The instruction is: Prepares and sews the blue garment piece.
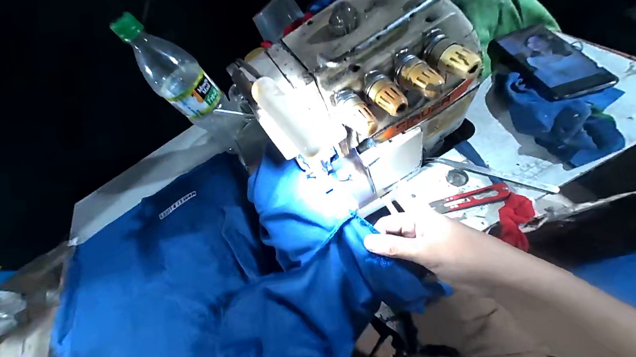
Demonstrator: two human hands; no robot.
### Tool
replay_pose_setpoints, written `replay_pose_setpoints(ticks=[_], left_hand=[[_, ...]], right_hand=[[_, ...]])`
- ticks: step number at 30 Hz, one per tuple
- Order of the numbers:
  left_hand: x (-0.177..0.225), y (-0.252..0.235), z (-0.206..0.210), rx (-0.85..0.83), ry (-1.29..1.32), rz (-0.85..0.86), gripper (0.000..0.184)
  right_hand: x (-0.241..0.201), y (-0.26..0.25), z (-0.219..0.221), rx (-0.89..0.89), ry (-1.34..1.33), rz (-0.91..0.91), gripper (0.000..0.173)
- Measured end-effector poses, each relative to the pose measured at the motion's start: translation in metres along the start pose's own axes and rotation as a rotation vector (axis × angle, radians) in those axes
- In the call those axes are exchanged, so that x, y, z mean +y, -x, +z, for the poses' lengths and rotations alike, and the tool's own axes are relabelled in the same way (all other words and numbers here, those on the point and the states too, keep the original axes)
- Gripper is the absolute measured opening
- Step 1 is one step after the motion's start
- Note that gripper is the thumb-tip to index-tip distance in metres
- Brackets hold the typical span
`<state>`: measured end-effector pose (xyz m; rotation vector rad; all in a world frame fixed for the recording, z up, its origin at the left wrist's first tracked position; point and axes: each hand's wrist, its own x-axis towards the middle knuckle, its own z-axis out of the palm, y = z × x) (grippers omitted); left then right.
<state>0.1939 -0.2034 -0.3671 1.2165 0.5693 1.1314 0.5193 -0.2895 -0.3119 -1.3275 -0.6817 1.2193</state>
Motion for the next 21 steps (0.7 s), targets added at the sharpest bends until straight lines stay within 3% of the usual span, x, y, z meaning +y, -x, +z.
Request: replay_pose_setpoints(ticks=[1,4,5,6,9,10,12,15,17,19,21], left_hand=[[0.004,-0.005,0.016,0.052,0.041,-0.066,0.027],[0.023,-0.027,0.037,0.154,0.21,-0.15,0.025],[0.024,-0.03,0.038,0.188,0.18,-0.168,0.023],[0.022,-0.032,0.039,0.23,0.163,-0.17,0.02],[0.024,-0.038,0.049,0.309,0.074,-0.143,0.02],[0.029,-0.039,0.056,0.332,-0.015,-0.128,0.026],[0.036,-0.039,0.064,0.346,-0.072,-0.11,0.031],[0.041,-0.042,0.085,0.455,-0.056,-0.159,0.025],[0.024,-0.04,0.058,0.396,0.062,-0.149,0.021],[0.015,-0.042,0.044,0.374,0.098,-0.162,0.022],[0.017,-0.043,0.045,0.384,0.108,-0.179,0.023]], right_hand=[[0.0,0.0,0.0,0.002,-0.038,-0.065,0.015],[0.003,0.003,0.001,0.036,-0.076,-0.19,0.068],[0.004,0.003,0.001,0.054,-0.055,-0.183,0.074],[0.006,0.002,0.001,0.09,-0.034,-0.175,0.069],[0.009,0.004,0.001,0.131,-0.016,-0.126,0.017],[0.007,0.005,0.001,0.128,-0.01,-0.102,0.012],[0.002,0.006,0.0,0.115,0.013,-0.049,0.02],[0.009,-0.006,-0.002,0.075,0.074,-0.034,0.046],[0.008,-0.012,0.001,0.057,0.109,-0.009,0.055],[-0.012,-0.008,0.007,0.024,0.128,0.054,0.053],[-0.012,-0.01,0.01,0.041,0.095,-0.014,0.037]])
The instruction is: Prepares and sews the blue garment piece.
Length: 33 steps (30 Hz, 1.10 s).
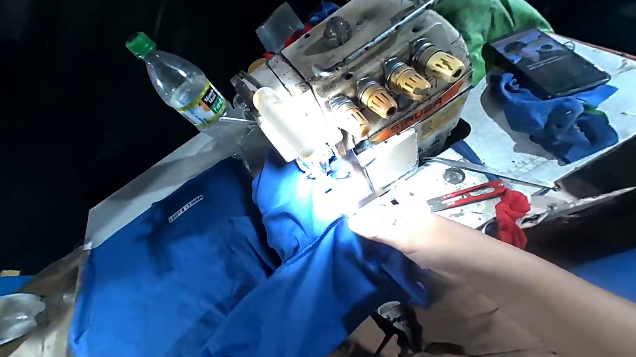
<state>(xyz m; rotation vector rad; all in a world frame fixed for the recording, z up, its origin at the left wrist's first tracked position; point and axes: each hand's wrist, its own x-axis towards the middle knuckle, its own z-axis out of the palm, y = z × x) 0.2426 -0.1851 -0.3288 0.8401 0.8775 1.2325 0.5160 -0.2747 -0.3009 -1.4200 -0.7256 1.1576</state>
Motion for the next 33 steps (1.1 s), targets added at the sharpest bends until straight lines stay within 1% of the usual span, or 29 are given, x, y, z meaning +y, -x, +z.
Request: replay_pose_setpoints(ticks=[2,4,6,8,10,11,12,14,15,17,19,20,21,22,23,25,27,28,29,30,31,33], left_hand=[[0.001,0.0,0.004,0.016,0.008,0.003,0.024],[0.002,0.0,0.003,-0.004,0.01,0.024,0.023],[0.008,0.005,0.012,0.003,-0.048,0.06,0.021],[0.018,0.015,0.032,0.026,-0.182,0.097,0.026],[0.02,0.017,0.035,0.022,-0.185,0.096,0.028],[0.02,0.018,0.038,0.03,-0.179,0.095,0.027],[0.02,0.018,0.04,0.027,-0.184,0.1,0.027],[0.02,0.018,0.039,0.017,-0.191,0.107,0.028],[0.019,0.018,0.039,0.017,-0.193,0.104,0.028],[0.019,0.017,0.036,0.032,-0.203,0.096,0.028],[0.01,0.007,0.012,-0.024,-0.162,0.107,0.029],[0.007,0.005,0.005,-0.052,-0.145,0.112,0.029],[0.009,0.007,0.012,-0.031,-0.152,0.106,0.029],[0.016,0.013,0.031,0.021,-0.182,0.095,0.029],[0.021,0.018,0.044,0.057,-0.194,0.086,0.029],[0.025,0.022,0.053,0.078,-0.21,0.078,0.029],[0.02,0.017,0.038,0.028,-0.219,0.085,0.027],[0.015,0.011,0.025,-0.001,-0.191,0.083,0.025],[0.007,0.004,0.007,-0.031,-0.099,0.064,0.022],[0.002,0.0,-0.002,-0.032,-0.051,0.051,0.022],[0.0,-0.001,-0.003,-0.011,-0.033,0.052,0.023],[0.003,0.003,0.005,0.06,-0.063,0.083,0.022]], right_hand=[[0.006,-0.004,0.002,0.064,-0.084,-0.094,0.02],[0.01,-0.003,0.004,0.125,-0.178,-0.144,0.013],[0.011,-0.002,0.005,0.191,-0.22,-0.208,0.014],[0.01,-0.001,0.001,0.253,-0.215,-0.235,0.018],[0.006,0.001,-0.006,0.313,-0.134,-0.216,0.011],[0.004,0.002,-0.011,0.33,-0.048,-0.222,0.008],[0.003,0.003,-0.016,0.339,0.051,-0.235,0.006],[-0.001,0.004,-0.025,0.348,0.154,-0.29,0.004],[-0.002,0.003,-0.028,0.371,0.182,-0.32,0.005],[-0.001,0.001,-0.029,0.502,0.291,-0.368,0.01],[0.007,-0.002,-0.026,0.648,0.434,-0.462,0.021],[0.011,-0.003,-0.025,0.687,0.475,-0.506,0.026],[0.013,-0.002,-0.022,0.701,0.496,-0.53,0.026],[0.015,0.001,-0.019,0.689,0.517,-0.536,0.024],[0.015,0.005,-0.014,0.66,0.538,-0.523,0.027],[0.021,0.011,-0.004,0.575,0.592,-0.471,0.045],[0.028,0.009,0.005,0.533,0.655,-0.458,0.055],[0.031,0.007,0.008,0.521,0.658,-0.457,0.057],[0.031,0.005,0.011,0.505,0.651,-0.448,0.057],[0.03,0.003,0.012,0.491,0.64,-0.44,0.054],[0.027,0.001,0.013,0.471,0.611,-0.425,0.047],[0.021,-0.002,0.011,0.415,0.517,-0.426,0.026]])
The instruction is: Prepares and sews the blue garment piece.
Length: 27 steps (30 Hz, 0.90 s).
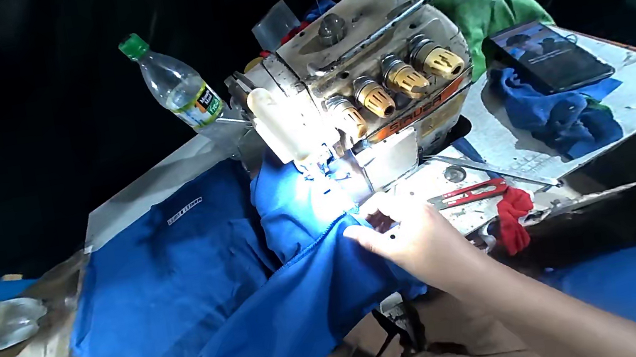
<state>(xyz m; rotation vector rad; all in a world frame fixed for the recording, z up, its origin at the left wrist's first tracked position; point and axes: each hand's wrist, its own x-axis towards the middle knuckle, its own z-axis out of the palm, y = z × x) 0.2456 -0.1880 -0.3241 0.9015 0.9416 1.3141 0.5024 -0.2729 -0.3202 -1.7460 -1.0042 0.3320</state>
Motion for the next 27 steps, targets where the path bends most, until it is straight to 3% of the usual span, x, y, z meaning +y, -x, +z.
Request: replay_pose_setpoints(ticks=[2,9,13,19,27], left_hand=[[0.005,0.004,0.004,0.04,-0.044,0.034,0.021],[0.018,0.012,-0.012,-0.149,-0.234,0.199,0.026],[0.016,0.012,-0.012,-0.145,-0.221,0.204,0.026],[0.015,0.01,-0.013,-0.158,-0.186,0.206,0.029],[0.017,0.014,-0.014,-0.212,-0.213,0.26,0.022]], right_hand=[[-0.003,-0.004,-0.007,-0.061,-0.114,0.045,0.015],[-0.014,-0.004,-0.033,-0.236,-0.218,0.367,0.018],[-0.003,-0.008,-0.03,-0.317,-0.249,0.23,0.016],[-0.001,-0.01,-0.031,-0.299,-0.522,0.196,0.015],[0.004,-0.008,-0.033,-0.269,-0.549,0.243,0.011]])
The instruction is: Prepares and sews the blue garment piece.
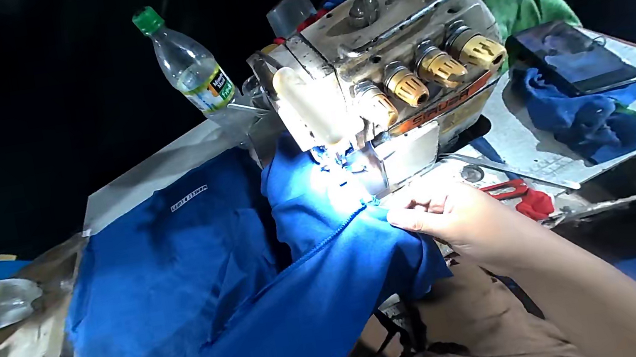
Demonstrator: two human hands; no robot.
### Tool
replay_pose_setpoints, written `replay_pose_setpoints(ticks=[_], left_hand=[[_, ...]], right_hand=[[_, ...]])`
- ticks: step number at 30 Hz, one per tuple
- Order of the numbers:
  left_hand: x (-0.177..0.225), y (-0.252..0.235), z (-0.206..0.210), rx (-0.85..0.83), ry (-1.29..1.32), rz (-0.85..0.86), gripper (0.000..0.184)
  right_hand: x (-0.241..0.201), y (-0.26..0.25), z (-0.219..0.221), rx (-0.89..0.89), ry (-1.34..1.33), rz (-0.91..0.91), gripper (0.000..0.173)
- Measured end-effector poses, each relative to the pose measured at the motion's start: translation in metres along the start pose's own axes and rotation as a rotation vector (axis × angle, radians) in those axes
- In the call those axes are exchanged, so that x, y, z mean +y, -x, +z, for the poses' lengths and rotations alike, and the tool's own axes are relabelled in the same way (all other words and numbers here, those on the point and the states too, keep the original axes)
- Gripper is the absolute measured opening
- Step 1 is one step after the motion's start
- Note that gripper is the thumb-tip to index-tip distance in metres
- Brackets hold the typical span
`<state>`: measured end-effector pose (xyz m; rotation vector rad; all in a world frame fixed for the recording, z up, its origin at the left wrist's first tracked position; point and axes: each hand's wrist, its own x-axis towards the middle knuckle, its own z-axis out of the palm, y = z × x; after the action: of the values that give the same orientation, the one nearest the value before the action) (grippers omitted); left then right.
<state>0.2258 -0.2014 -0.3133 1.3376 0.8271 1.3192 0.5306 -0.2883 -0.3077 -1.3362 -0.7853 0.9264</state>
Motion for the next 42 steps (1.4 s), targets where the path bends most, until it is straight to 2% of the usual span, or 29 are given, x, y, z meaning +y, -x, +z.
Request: replay_pose_setpoints(ticks=[4,18,22,25,28,30,32,33,34,36,39,42], left_hand=[[-0.005,0.0,-0.006,-0.077,-0.019,0.04,0.016],[-0.004,-0.011,0.004,0.018,-0.044,0.017,0.021],[-0.002,-0.017,0.007,0.02,-0.072,0.027,0.022],[0.002,-0.024,0.008,0.021,-0.146,0.025,0.021],[0.012,-0.035,0.001,0.05,-0.208,-0.018,0.018],[0.014,-0.046,-0.014,0.052,0.05,-0.025,0.025],[0.005,-0.052,-0.022,-0.108,0.466,-0.042,0.043],[0.002,-0.051,-0.017,-0.201,0.486,-0.126,0.048],[-0.003,-0.046,-0.006,-0.229,0.424,-0.226,0.041],[-0.015,-0.039,0.009,-0.222,0.327,-0.315,0.019],[-0.025,-0.042,0.011,-0.237,0.42,-0.326,0.018],[-0.036,-0.044,0.012,-0.287,0.389,-0.235,0.021]], right_hand=[[0.0,0.0,-0.001,-0.012,-0.016,0.023,0.012],[0.002,-0.003,-0.001,-0.034,-0.042,0.035,0.012],[-0.009,0.002,0.0,0.002,0.002,0.121,0.014],[0.0,-0.003,0.0,-0.027,-0.008,0.05,0.013],[0.0,-0.003,0.002,-0.022,-0.012,0.063,0.013],[0.0,-0.003,0.003,-0.018,-0.007,0.083,0.012],[0.0,-0.002,0.004,-0.024,-0.012,0.095,0.013],[0.0,-0.002,0.005,-0.03,-0.023,0.098,0.013],[0.0,-0.002,0.005,-0.033,-0.031,0.1,0.014],[0.0,-0.005,0.005,-0.047,-0.025,0.102,0.015],[0.004,-0.003,0.005,-0.057,-0.012,0.099,0.016],[0.004,-0.006,0.005,-0.054,-0.032,0.094,0.014]])
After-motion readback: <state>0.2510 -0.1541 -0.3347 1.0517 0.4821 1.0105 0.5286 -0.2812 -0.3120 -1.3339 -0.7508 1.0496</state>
